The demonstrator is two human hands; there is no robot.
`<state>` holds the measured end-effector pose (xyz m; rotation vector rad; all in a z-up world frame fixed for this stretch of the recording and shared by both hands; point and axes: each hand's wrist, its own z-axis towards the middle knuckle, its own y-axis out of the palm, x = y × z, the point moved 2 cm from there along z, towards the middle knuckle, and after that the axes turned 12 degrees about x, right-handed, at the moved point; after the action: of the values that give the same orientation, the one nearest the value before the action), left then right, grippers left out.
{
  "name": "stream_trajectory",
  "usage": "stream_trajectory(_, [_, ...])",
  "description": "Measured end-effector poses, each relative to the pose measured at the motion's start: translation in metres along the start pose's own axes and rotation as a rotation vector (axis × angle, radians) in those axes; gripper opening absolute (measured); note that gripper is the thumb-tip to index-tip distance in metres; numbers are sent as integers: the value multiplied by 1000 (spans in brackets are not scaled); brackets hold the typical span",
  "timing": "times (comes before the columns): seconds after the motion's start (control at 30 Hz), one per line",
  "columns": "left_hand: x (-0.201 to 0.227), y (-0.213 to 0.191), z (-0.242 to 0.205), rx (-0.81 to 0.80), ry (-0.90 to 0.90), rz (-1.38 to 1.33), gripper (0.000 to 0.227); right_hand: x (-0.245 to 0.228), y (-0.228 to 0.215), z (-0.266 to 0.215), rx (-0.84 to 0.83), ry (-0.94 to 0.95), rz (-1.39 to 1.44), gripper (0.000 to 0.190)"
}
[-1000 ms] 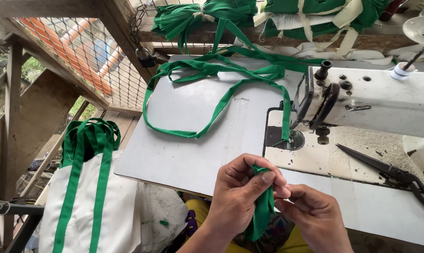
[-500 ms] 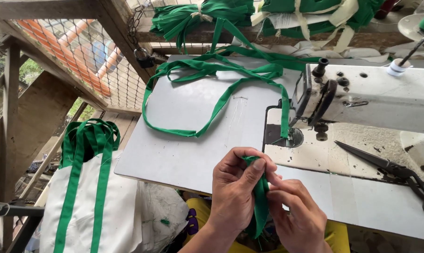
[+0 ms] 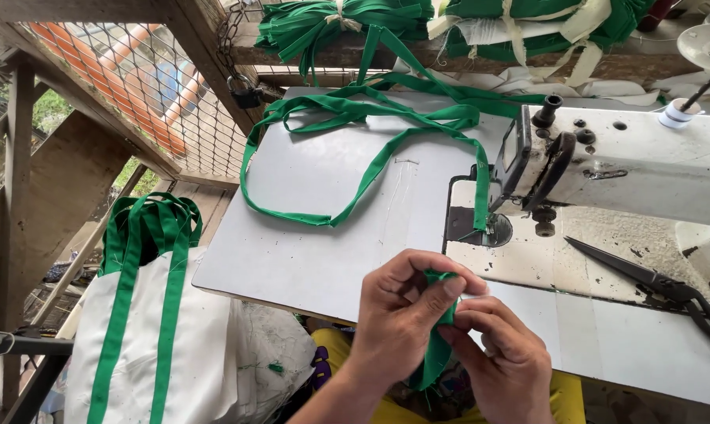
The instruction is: Sewing green fabric straps by folding the edges and guiding them through an industrial sewing machine.
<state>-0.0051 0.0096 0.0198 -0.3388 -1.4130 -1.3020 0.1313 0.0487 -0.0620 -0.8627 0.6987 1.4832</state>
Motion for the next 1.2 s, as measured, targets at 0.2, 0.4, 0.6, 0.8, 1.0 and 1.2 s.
stream_trajectory(0.2, [6,-21,30,-148,-143,355,14,28,-9,-4,-164,345,571,18])
stream_trajectory(0.4, [2,-26,55,-105,-381,625,12,59,-8,-16,-54,707,446,32])
stream_trajectory(0.6, [-20,-32,76,-123,-559,746,11,65,-12,-23,-23,703,334,24])
stream_trajectory(0.8, [-14,-14,75,-130,-574,921,14,56,-12,-20,27,686,229,32])
stream_trajectory(1.0, [-31,-21,82,-185,-616,860,18,52,-19,-26,-21,427,198,17])
stream_trajectory(1.2, [-49,-25,91,-393,-713,787,23,74,-32,-32,-100,474,310,23])
